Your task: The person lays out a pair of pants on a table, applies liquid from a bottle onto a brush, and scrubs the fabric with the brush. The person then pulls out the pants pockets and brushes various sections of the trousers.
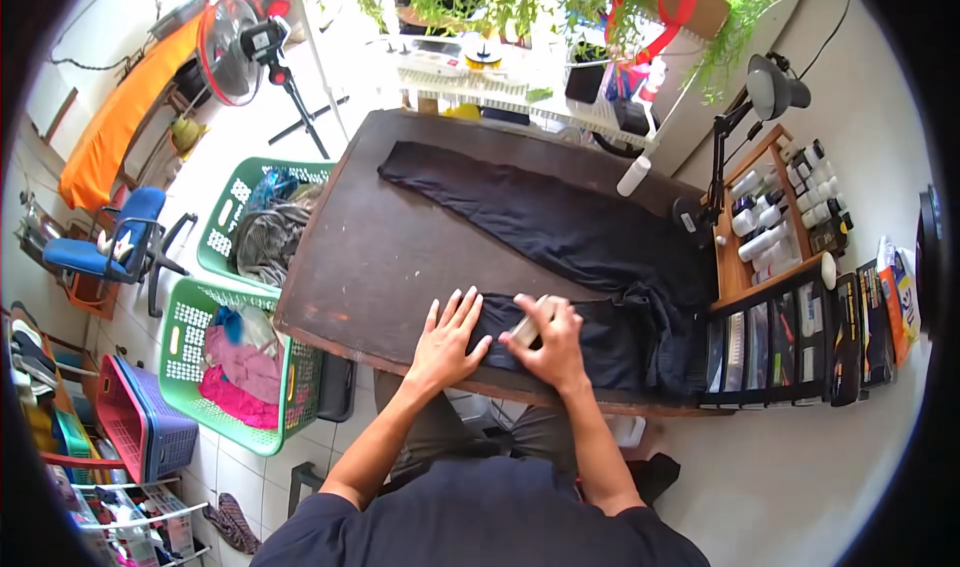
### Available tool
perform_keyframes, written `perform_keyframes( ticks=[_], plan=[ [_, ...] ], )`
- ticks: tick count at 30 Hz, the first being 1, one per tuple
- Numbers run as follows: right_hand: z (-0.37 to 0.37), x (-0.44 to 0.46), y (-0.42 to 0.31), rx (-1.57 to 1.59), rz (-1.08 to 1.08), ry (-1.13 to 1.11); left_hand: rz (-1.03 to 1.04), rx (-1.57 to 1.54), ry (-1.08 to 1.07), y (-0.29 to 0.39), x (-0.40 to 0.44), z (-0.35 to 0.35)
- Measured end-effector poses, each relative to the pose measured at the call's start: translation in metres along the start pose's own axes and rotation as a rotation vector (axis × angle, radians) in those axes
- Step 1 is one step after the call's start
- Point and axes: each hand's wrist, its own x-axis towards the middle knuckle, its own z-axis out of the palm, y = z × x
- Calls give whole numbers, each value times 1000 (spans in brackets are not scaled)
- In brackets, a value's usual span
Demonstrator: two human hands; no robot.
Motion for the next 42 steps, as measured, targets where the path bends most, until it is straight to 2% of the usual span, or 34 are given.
perform_keyframes(
  ticks=[2, 3, 7, 9, 10, 12, 14, 22, 28, 33, 38, 42],
  plan=[
    [3, -4, -4, 57, -130, -45, -34, -59, -35, 2, 6, -6],
    [3, -5, -4, 57, -135, -42, -34, -57, -30, 19, 20, -43],
    [9, -5, -7, 3, 34, 70, 242, -662, 172, 85, 28, -185],
    [12, -5, -11, 32, -1, 41, 458, -1095, 276, 102, 24, -232],
    [13, -5, -12, 57, -31, 15, 455, -1095, 275, 112, 21, -245],
    [14, -7, -14, 102, -88, -41, 660, -1780, 212, 131, 20, -260],
    [14, -8, -16, 105, -86, -43, 690, -1823, 153, 138, 22, -268],
    [15, -11, -19, 142, -57, -19, 962, -2104, -413, 155, 45, -281],
    [17, -14, -21, 187, -125, -13, 973, -2215, -412, 159, 43, -259],
    [20, -10, -23, 151, -21, 21, 1008, -2331, -441, 163, 40, -250],
    [23, -10, -18, 210, -115, -36, 1057, -2406, -445, 162, 39, -250],
    [30, -13, -22, 139, -101, 10, 526, -2552, -375, 162, 27, -270]
  ],
)
